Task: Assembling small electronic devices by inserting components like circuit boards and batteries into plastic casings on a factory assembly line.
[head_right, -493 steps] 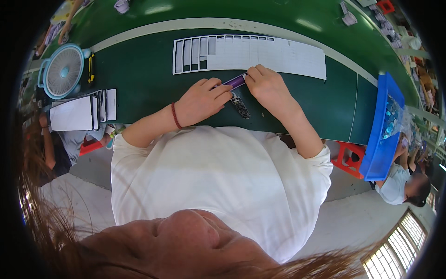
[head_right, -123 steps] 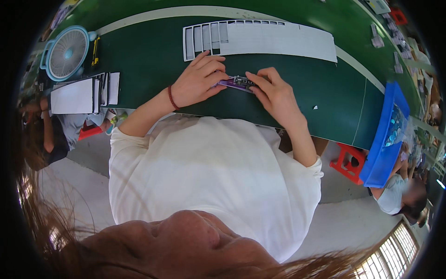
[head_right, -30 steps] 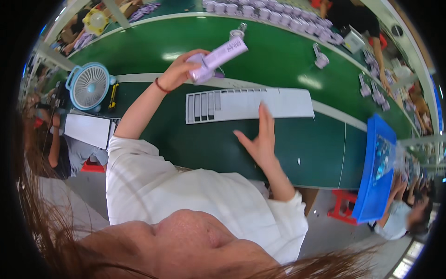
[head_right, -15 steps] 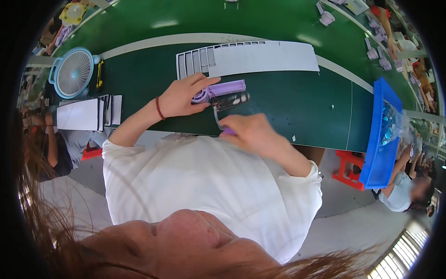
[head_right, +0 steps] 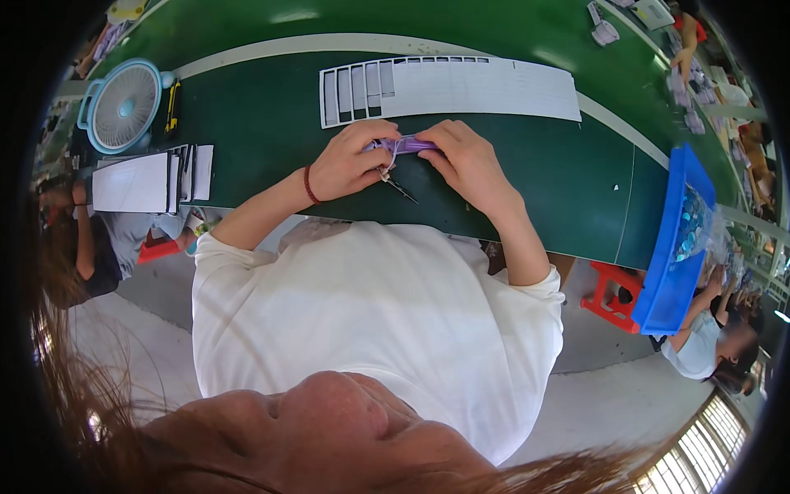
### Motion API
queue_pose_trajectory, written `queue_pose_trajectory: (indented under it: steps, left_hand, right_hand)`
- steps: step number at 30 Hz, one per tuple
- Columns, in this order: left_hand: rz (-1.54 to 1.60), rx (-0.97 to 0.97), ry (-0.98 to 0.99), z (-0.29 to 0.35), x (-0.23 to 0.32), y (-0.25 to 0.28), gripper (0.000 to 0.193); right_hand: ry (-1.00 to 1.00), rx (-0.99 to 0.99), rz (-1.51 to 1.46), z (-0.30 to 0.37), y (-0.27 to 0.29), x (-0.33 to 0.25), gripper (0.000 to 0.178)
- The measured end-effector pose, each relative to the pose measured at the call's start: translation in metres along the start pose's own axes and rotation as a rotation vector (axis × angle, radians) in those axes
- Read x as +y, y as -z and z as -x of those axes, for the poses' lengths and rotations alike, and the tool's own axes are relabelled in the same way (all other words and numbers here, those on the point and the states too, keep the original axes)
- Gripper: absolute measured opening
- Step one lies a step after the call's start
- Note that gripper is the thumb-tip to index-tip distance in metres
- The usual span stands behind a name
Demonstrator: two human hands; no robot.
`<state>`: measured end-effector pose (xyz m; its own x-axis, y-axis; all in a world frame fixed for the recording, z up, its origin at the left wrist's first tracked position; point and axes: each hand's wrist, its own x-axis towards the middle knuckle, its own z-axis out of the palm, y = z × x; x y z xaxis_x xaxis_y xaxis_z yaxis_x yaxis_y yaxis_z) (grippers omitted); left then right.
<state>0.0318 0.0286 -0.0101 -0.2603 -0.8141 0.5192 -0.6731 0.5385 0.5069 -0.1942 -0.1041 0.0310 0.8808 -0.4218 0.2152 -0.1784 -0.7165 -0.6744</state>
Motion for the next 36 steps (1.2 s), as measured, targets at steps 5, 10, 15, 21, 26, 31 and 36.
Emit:
queue_pose_trajectory:
  steps: [5, 10, 15, 21, 26, 31, 36]
  left_hand:
    - [-0.086, -0.031, -0.096, 0.002, -0.006, -0.002, 0.025]
    - [-0.186, -0.103, -0.029, -0.005, 0.001, -0.004, 0.038]
    - [-0.193, -0.186, -0.038, -0.010, 0.005, 0.006, 0.039]
    - [-0.175, -0.219, -0.054, -0.008, -0.001, 0.005, 0.040]
    - [0.241, -0.058, -0.009, -0.014, -0.010, 0.038, 0.035]
    - [-0.105, -0.079, 0.107, 0.000, -0.067, 0.029, 0.027]
    - [-0.254, -0.146, 0.041, 0.004, -0.075, 0.019, 0.037]
  right_hand:
    - [0.165, 0.108, 0.294, -0.007, -0.003, -0.002, 0.026]
    - [0.223, 0.146, 0.330, 0.002, -0.015, 0.015, 0.026]
    - [0.282, 0.166, 0.457, 0.005, -0.009, 0.010, 0.034]
    - [0.333, 0.160, 0.475, 0.016, -0.020, 0.032, 0.035]
    - [0.291, 0.246, 0.226, 0.005, -0.009, 0.020, 0.028]
    - [0.123, 0.129, 0.075, -0.063, -0.011, 0.032, 0.022]
    - [0.255, -0.130, 0.273, -0.102, -0.033, 0.058, 0.013]
